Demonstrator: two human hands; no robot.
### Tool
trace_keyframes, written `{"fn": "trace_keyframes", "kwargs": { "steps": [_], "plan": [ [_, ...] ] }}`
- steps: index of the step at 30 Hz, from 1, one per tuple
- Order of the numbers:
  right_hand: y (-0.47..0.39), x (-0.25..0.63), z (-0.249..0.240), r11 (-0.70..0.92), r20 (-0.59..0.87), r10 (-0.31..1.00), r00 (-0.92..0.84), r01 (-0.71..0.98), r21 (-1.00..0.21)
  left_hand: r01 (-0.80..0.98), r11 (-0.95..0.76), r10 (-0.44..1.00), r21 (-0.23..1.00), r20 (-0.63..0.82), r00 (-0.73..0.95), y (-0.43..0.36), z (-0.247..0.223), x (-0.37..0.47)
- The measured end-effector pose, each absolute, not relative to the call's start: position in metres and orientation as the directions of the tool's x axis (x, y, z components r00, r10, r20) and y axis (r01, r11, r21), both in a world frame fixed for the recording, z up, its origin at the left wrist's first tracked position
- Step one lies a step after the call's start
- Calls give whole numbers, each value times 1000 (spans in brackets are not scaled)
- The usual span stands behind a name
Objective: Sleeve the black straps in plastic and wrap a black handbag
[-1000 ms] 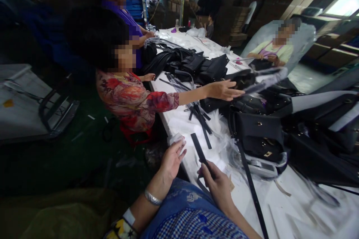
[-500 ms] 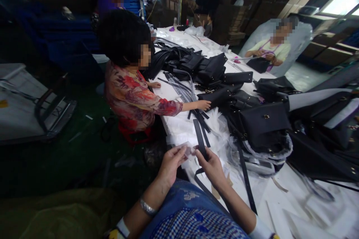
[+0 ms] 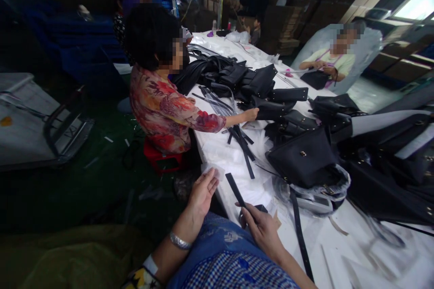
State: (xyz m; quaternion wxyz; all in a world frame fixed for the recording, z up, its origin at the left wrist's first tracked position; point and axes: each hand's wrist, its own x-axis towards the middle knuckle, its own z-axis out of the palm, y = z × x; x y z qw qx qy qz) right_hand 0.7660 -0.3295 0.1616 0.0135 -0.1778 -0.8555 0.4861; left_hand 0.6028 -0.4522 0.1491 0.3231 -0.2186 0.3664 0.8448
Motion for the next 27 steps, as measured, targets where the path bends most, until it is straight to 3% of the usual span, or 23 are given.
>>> {"fn": "trace_keyframes", "kwargs": {
  "steps": [19,27],
  "plan": [
    [-331,767,160,497,-156,258,-953,270,-825,-672,-528,379,519,-565,-733,-452,143,603],
    [-327,762,168,450,-234,167,-958,285,-846,-644,-424,412,637,-497,-763,-452,156,608]
  ]
}}
